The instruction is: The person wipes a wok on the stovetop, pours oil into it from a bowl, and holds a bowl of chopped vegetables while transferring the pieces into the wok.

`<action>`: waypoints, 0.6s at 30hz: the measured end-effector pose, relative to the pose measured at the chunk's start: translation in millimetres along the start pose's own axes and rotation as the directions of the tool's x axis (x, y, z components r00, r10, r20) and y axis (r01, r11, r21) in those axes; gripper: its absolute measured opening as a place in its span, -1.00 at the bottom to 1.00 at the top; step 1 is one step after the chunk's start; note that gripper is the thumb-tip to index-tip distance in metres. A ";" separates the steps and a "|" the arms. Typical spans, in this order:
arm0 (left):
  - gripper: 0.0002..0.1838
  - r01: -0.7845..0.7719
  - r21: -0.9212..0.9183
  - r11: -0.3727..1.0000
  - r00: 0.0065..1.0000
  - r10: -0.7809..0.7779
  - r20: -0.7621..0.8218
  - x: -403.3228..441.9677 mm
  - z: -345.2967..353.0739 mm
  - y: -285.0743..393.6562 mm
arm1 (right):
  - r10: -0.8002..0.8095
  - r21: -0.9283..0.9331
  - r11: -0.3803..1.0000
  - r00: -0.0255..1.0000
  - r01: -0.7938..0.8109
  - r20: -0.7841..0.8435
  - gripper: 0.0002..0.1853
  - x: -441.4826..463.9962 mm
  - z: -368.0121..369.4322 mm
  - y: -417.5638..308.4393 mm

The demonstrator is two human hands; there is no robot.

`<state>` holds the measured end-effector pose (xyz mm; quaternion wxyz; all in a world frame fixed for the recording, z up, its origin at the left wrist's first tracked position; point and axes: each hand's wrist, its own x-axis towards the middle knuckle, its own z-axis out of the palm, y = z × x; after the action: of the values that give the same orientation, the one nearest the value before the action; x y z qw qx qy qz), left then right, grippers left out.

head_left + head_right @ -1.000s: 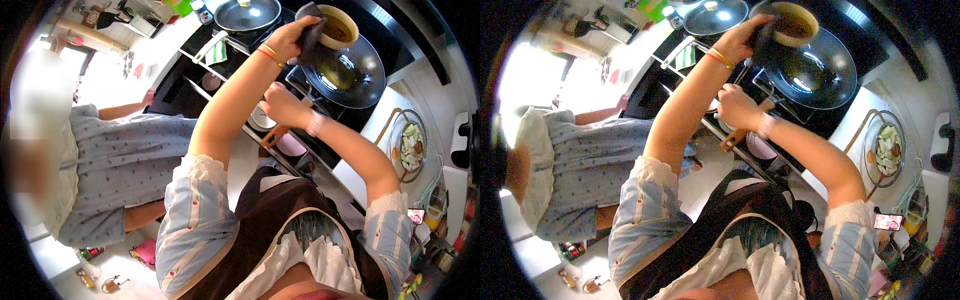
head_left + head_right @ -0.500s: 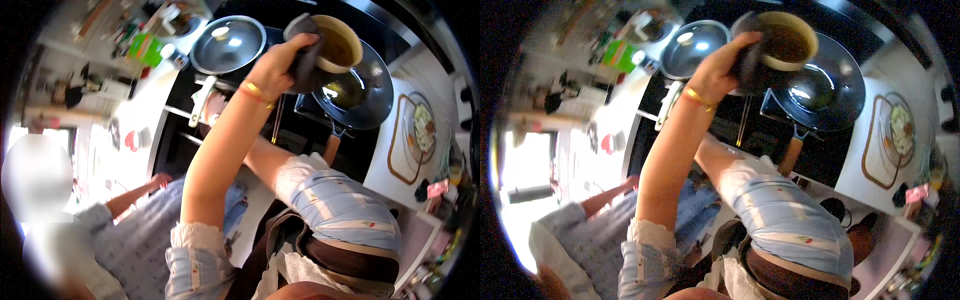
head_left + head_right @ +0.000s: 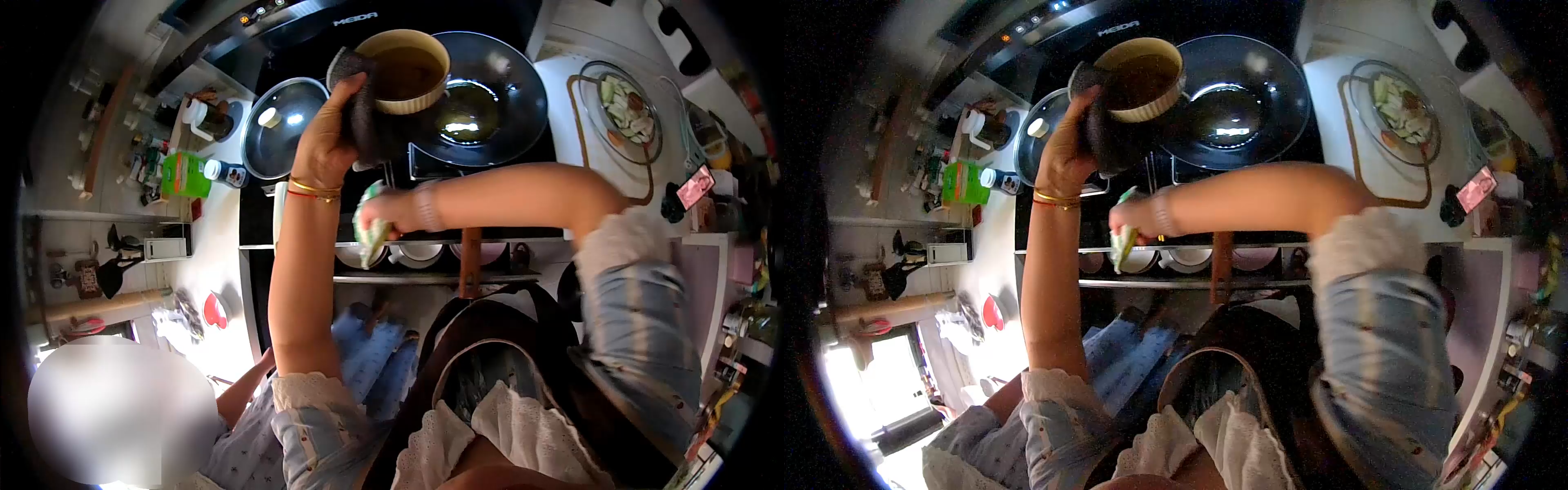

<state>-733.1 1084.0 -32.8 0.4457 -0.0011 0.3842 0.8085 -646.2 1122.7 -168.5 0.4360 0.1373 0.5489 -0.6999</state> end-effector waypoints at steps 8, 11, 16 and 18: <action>-0.52 0.022 0.035 0.999 0.999 -0.023 0.038 -13.6 49.1 -18.2 | -0.493 -0.194 0.839 0.560 0.508 -0.666 -0.70 -260.3 -89.9 13.3; -0.53 -0.008 0.052 0.999 0.999 0.005 0.043 -14.4 71.9 -35.2 | -0.679 -0.409 0.684 0.321 0.604 -0.660 -0.61 -279.1 -134.2 3.4; -0.57 -0.003 0.010 1.000 0.998 0.002 0.056 -8.9 116.2 -74.1 | -0.867 -0.700 0.492 0.221 0.518 -0.446 -0.48 -281.4 -169.3 -18.6; -0.57 -0.017 -0.003 1.000 1.000 0.017 0.022 1.7 124.0 -88.8 | -0.874 -0.684 0.483 0.257 0.547 -0.412 -0.52 -282.5 -183.0 -18.2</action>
<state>-627.8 1189.7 -1.1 0.4431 0.0104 0.3783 0.8127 -548.0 1415.3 -33.1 -0.1796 0.0362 0.8011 -0.5698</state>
